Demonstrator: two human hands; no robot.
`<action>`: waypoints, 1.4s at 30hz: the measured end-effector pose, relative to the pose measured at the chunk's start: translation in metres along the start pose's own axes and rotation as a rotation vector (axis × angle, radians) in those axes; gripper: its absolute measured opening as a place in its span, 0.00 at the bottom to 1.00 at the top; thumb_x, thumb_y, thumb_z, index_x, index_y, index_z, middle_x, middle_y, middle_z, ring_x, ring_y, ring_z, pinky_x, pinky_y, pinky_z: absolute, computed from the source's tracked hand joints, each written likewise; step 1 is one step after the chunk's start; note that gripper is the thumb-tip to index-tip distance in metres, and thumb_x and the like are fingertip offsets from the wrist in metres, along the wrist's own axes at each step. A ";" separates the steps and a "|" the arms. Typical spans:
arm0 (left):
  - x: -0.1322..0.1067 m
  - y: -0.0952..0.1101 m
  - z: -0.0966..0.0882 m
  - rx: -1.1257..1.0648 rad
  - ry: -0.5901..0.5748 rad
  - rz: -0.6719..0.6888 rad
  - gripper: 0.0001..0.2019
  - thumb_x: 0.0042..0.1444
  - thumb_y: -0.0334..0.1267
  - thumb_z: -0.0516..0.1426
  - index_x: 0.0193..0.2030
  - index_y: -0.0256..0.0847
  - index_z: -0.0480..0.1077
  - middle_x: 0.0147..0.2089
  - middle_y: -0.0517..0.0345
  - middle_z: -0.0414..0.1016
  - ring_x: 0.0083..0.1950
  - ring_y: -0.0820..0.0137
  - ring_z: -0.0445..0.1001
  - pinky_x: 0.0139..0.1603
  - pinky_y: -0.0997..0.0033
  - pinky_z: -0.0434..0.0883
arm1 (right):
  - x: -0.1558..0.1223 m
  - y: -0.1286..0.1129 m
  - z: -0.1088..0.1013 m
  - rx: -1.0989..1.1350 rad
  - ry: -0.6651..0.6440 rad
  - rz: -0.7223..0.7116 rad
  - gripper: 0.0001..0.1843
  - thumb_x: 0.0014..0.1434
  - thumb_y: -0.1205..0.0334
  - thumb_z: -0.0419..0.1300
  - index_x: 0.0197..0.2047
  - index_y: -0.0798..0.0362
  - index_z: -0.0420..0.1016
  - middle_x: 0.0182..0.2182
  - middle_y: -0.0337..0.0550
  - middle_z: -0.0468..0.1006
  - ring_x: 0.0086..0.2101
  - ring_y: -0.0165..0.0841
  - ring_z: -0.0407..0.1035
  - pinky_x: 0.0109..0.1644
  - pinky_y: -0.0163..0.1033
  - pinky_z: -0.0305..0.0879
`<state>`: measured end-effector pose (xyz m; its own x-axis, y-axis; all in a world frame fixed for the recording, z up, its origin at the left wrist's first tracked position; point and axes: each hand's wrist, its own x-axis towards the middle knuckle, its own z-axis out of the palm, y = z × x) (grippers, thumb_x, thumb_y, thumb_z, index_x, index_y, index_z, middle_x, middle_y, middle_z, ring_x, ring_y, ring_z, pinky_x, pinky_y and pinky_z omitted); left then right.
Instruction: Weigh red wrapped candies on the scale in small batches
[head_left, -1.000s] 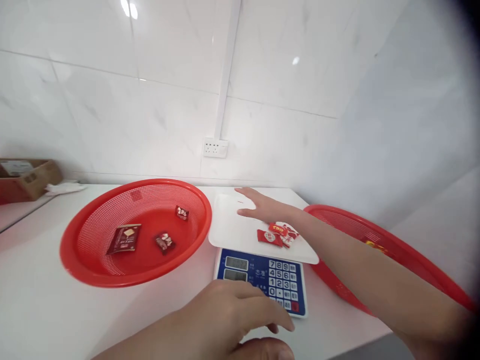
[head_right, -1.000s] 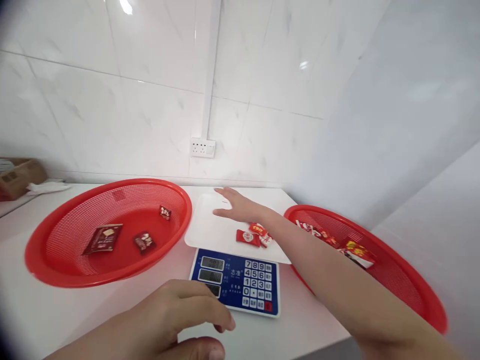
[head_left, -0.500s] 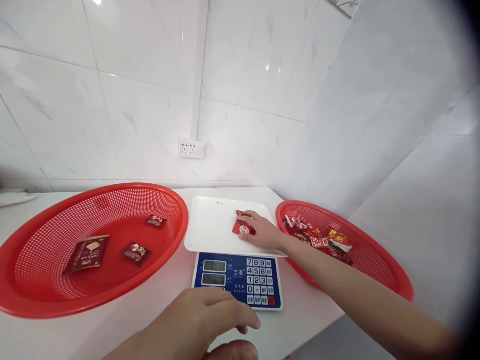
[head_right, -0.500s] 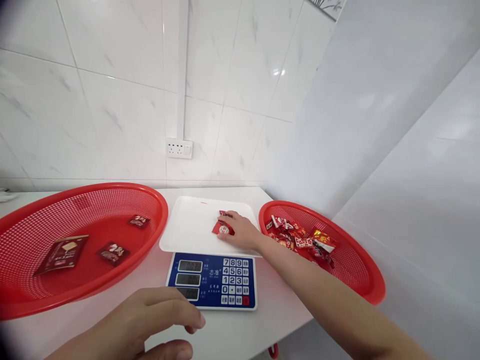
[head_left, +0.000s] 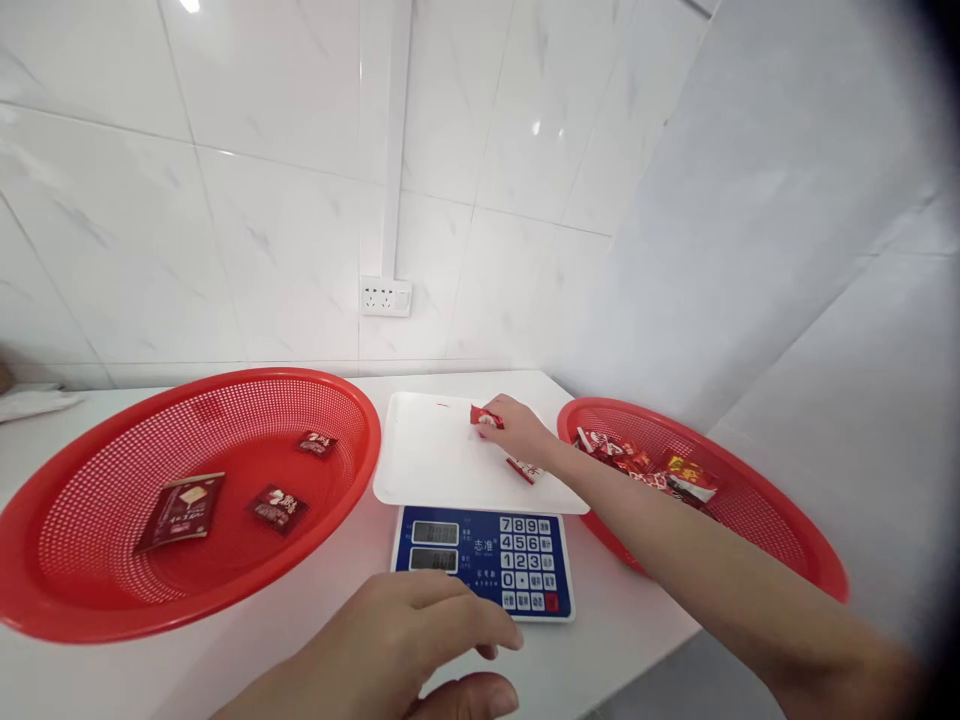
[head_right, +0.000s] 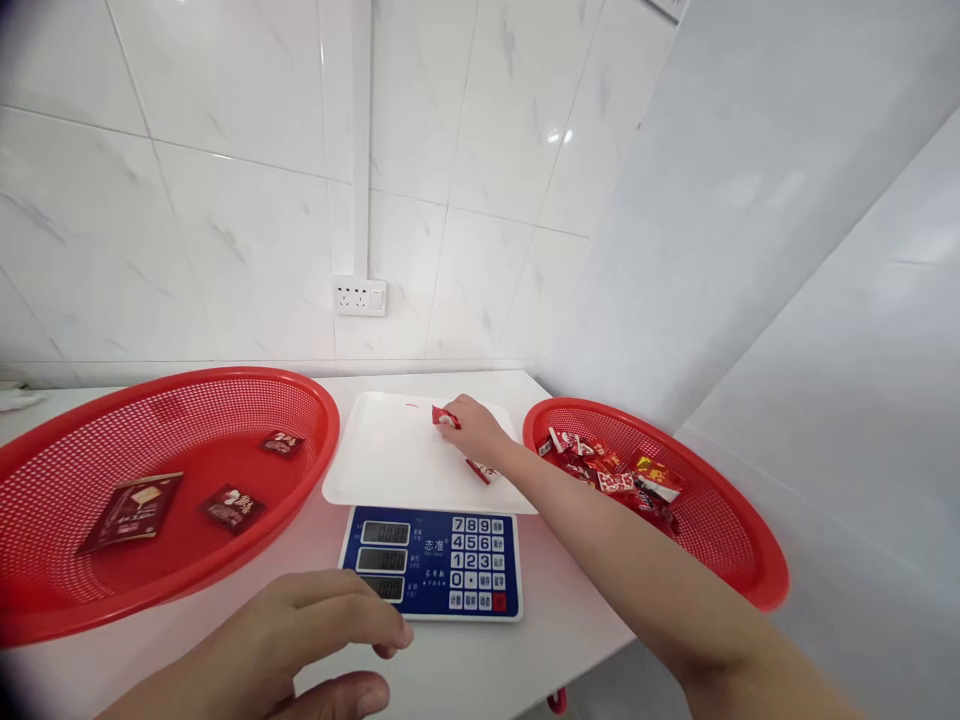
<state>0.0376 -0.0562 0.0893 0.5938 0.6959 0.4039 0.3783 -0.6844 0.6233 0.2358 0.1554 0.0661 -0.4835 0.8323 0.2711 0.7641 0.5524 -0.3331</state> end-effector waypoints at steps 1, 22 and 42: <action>0.001 0.001 -0.001 0.004 -0.015 -0.013 0.10 0.58 0.44 0.51 0.42 0.47 0.70 0.39 0.60 0.78 0.40 0.75 0.76 0.37 0.84 0.70 | 0.005 -0.007 -0.003 0.014 0.003 0.034 0.06 0.55 0.62 0.55 0.29 0.53 0.70 0.33 0.43 0.70 0.34 0.33 0.66 0.40 0.39 0.61; 0.001 0.002 -0.001 0.002 0.013 0.011 0.11 0.58 0.45 0.52 0.43 0.47 0.70 0.38 0.59 0.79 0.36 0.75 0.77 0.36 0.83 0.71 | -0.043 0.004 -0.052 -0.279 -0.562 0.121 0.26 0.54 0.68 0.54 0.57 0.52 0.66 0.57 0.51 0.65 0.52 0.43 0.64 0.53 0.45 0.61; -0.005 0.005 0.001 0.044 -0.014 -0.021 0.12 0.58 0.45 0.52 0.45 0.47 0.71 0.41 0.58 0.79 0.42 0.73 0.76 0.41 0.79 0.72 | 0.014 0.004 -0.029 -0.139 -0.477 0.119 0.06 0.51 0.61 0.58 0.33 0.52 0.66 0.36 0.45 0.76 0.33 0.36 0.70 0.32 0.36 0.61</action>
<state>0.0372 -0.0635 0.0898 0.5949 0.7074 0.3818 0.4211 -0.6788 0.6015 0.2441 0.1676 0.0947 -0.5062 0.8353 -0.2146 0.8595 0.4684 -0.2045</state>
